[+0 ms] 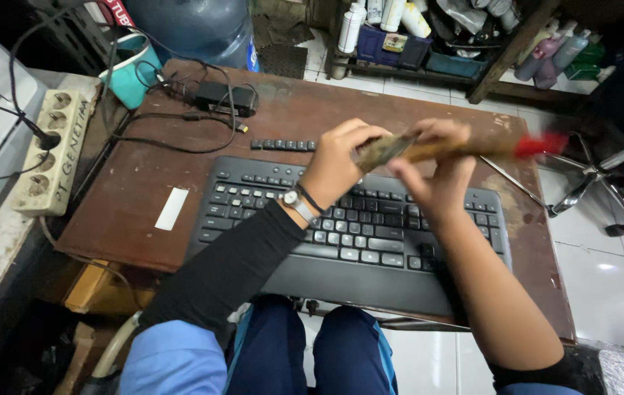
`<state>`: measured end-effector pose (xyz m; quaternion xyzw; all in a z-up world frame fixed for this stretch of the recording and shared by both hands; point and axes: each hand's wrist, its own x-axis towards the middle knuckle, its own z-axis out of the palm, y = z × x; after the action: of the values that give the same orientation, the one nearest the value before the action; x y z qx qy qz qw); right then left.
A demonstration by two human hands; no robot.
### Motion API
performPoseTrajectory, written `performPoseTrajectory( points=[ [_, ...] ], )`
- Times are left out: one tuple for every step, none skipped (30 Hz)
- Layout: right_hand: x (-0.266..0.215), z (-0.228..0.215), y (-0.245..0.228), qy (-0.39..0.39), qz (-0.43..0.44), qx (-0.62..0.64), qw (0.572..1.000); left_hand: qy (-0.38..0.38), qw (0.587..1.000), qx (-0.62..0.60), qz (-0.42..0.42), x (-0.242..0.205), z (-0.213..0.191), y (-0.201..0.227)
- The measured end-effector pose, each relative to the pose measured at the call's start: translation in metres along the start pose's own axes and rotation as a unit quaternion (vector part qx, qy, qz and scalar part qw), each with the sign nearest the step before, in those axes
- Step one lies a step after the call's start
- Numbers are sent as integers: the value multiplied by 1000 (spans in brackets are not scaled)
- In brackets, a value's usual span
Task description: The person removes individual keys from a keyboard, cleans each key with a brush, and places the cleaned keys back onto the keyboard. The person repeats this process for several keys.
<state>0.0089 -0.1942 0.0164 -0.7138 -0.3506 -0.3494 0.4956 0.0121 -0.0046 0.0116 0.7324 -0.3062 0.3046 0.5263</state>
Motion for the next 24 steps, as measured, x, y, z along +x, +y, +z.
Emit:
performPoseTrajectory(
  points=[
    [-1,-1,-2,1,-1,1,1000,0,1000,2,1,-1,1,-1],
    [-1,-1,-4,-4,-17,-22,1000,15,1000,11,2,-2,2,-3],
    [-2,-1,-6,-8,-33,-45,998,29,999,19,4,-3,2,-4],
    [3,-4,-3,-6,-34,-44,998,28,999,21,5,-2,0,-1],
    [7,-6,0,32,-14,-26,999,30,999,12,11,-1,-1,1],
    [11,-11,3,69,8,-9,998,31,999,1,15,-1,-1,4],
    [13,-17,9,71,8,-10,997,30,999,1,17,1,-2,5],
    [13,-23,14,86,11,-12,996,38,999,-15,14,1,-3,7],
    [14,-30,20,102,14,-13,995,46,998,-31,11,1,-3,9],
    [12,-28,19,103,16,-14,994,44,998,-31,11,0,-2,9],
    [11,-26,19,125,-23,3,992,43,999,-23,11,-1,-1,10],
    [11,-25,19,145,-63,21,987,44,999,-15,12,-1,0,10],
    [5,-18,13,144,-64,21,987,45,999,-15,12,-3,2,9],
    [0,-12,7,78,-65,2,995,47,999,6,19,-5,4,8],
    [-5,-6,2,12,-66,-17,998,48,998,27,24,-7,7,6],
    [-3,-7,4,11,-68,-17,998,50,998,27,25,-6,5,9],
    [-1,-8,6,16,-81,-45,996,56,998,18,17,-5,4,11],
    [1,-9,8,21,-94,-72,993,61,998,8,8,-4,3,14],
    [7,-15,5,20,-95,-72,993,63,998,9,8,-4,2,14],
    [13,-22,3,40,-72,-78,994,63,998,-25,-1,-3,2,13],
    [19,-28,1,59,-49,-84,993,62,996,-59,-10,-2,2,13],
    [19,-28,5,59,-48,-85,993,62,996,-60,-11,-2,1,17],
    [18,-28,9,82,-52,-58,994,59,996,-63,-10,-1,0,21],
    [18,-28,14,106,-55,-33,992,53,996,-67,-8,0,-1,25]
  ],
)
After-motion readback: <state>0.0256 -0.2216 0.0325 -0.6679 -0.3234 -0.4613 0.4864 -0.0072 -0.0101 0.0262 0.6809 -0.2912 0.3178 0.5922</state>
